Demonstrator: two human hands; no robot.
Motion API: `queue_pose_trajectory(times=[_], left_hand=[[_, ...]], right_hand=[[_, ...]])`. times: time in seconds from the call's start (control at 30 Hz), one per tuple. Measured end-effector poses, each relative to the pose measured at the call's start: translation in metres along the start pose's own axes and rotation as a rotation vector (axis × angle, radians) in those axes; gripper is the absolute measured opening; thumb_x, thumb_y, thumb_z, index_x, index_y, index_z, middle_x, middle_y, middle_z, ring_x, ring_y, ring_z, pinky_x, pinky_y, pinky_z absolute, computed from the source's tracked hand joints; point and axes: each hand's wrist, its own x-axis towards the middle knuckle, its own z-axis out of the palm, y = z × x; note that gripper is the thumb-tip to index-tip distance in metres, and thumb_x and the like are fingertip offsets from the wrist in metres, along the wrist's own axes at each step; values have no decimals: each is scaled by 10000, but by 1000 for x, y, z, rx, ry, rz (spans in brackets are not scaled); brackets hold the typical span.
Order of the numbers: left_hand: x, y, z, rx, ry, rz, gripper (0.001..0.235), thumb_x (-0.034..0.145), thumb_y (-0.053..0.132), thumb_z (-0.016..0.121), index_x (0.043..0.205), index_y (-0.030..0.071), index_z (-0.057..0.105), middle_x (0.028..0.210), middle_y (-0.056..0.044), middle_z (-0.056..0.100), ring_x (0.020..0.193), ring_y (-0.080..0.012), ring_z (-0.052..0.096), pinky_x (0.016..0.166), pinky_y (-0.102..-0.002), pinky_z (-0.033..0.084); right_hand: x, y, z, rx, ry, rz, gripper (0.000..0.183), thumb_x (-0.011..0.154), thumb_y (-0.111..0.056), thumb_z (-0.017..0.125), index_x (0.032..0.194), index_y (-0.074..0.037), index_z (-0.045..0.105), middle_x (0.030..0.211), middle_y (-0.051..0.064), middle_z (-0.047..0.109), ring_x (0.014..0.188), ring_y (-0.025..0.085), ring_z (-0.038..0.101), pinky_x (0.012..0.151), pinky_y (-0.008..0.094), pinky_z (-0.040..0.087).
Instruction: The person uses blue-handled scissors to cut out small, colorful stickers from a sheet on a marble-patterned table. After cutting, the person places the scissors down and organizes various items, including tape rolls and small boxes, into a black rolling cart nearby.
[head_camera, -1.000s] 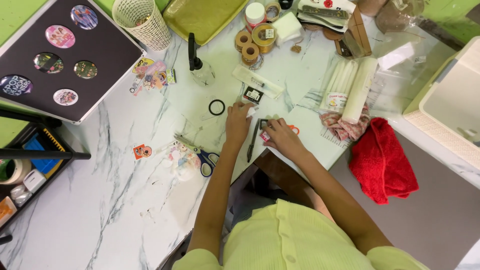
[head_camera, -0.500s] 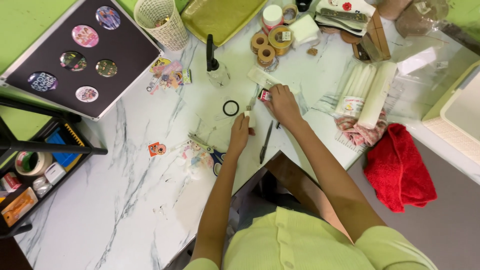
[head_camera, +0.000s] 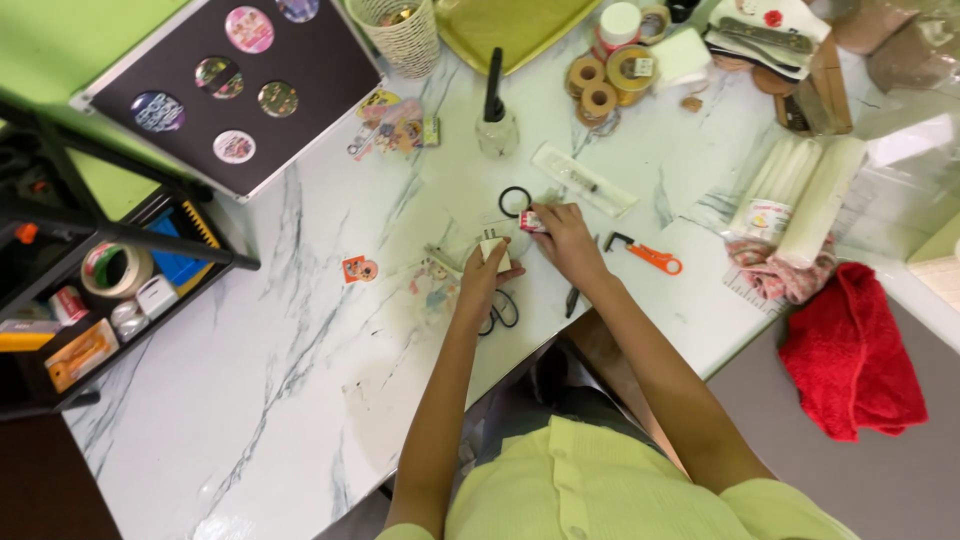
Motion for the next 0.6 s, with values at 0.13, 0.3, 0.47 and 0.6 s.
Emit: queue_pose_trajectory(times=[0.13, 0.3, 0.47, 0.6], left_hand=[[-21, 7, -41, -121, 29, 21, 363, 1029, 308, 594, 1236, 10, 599, 1017, -75, 677, 847, -170, 695, 761, -333, 615], [-68, 29, -110, -380, 38, 39, 335, 1066, 317, 582, 1273, 55, 574, 1077, -71, 668, 872, -153, 666, 753, -296, 574], [-126, 41, -187, -516, 158, 116, 344, 1031, 274, 584, 1333, 114, 551, 1144, -41, 657, 946, -131, 656, 824, -288, 587], [-165, 37, -250, -610, 261, 199, 349, 1030, 256, 586, 1340, 105, 527, 1170, -50, 652, 1000, -140, 660, 863, -300, 593]], right_hand=[[3, -54, 16, 117, -109, -123, 567, 833, -67, 775, 1374, -24, 611, 1257, 154, 647, 1152, 347, 561, 986, 418, 496], [13, -138, 49, 198, -327, -135, 563, 899, -121, 728, 1435, -41, 574, 1233, 123, 634, 1128, 324, 547, 967, 401, 496], [11, -204, 118, 298, -406, -294, 561, 902, -102, 700, 1438, -28, 550, 1274, 139, 610, 1168, 327, 544, 993, 409, 489], [3, -257, 179, 366, -482, -337, 558, 905, -65, 673, 1448, -39, 548, 1298, 156, 590, 1191, 323, 551, 1019, 404, 491]])
